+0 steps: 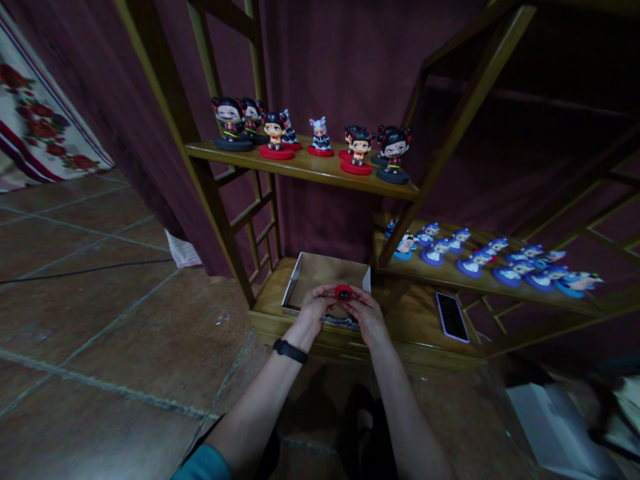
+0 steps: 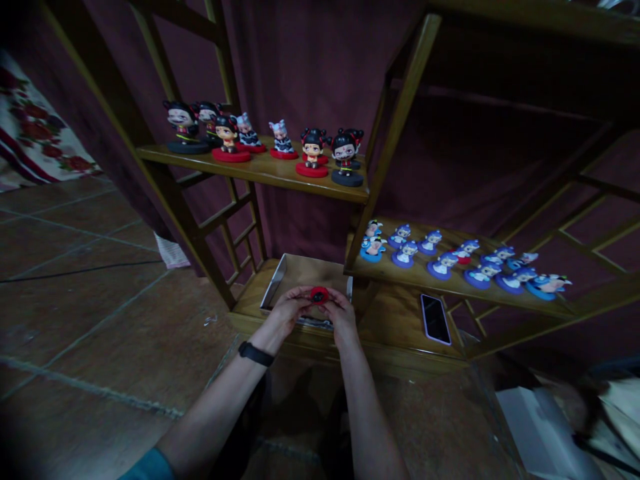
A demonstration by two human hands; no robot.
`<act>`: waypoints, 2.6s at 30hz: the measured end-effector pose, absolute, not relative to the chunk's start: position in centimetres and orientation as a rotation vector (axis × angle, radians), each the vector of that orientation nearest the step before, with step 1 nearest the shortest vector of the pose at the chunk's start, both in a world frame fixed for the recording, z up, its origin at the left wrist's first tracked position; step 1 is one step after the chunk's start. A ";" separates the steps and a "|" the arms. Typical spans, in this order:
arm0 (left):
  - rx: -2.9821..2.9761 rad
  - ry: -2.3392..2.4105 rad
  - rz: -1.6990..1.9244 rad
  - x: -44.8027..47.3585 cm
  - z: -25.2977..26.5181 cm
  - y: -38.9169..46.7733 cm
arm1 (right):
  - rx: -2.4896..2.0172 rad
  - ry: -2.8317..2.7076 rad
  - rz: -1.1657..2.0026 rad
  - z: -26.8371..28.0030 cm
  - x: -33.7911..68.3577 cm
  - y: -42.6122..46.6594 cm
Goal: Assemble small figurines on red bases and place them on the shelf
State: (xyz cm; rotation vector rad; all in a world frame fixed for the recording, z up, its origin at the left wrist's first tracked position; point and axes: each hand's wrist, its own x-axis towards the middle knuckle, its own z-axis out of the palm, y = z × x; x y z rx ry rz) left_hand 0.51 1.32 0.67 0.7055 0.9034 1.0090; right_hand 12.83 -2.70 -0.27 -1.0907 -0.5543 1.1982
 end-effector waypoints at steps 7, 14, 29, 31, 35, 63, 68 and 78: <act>0.712 0.886 1.000 0.4 1.1 1.2 | -1.162 -0.599 1.105 0.3 12.8 -2.9; 0.713 0.881 0.992 0.4 0.8 1.3 | -1.171 -0.593 1.097 0.0 12.8 -2.7; 0.524 0.902 0.943 0.7 1.4 1.3 | -1.108 -0.517 1.191 -0.2 12.8 -2.8; 0.499 0.902 0.941 0.6 1.4 1.3 | -1.093 -0.531 1.210 -0.2 12.8 -2.8; 0.484 0.884 0.946 0.6 1.2 1.4 | -1.088 -0.571 1.230 -0.2 12.8 -2.8; 0.507 0.716 1.011 0.7 0.8 1.5 | -1.181 -0.634 1.119 0.0 12.3 -2.5; 0.559 0.758 1.104 0.8 0.2 1.5 | -1.162 -0.564 1.132 -0.6 12.0 -2.4; 0.659 0.855 1.146 1.3 0.9 0.9 | -1.048 -0.550 1.234 -0.2 12.3 -2.7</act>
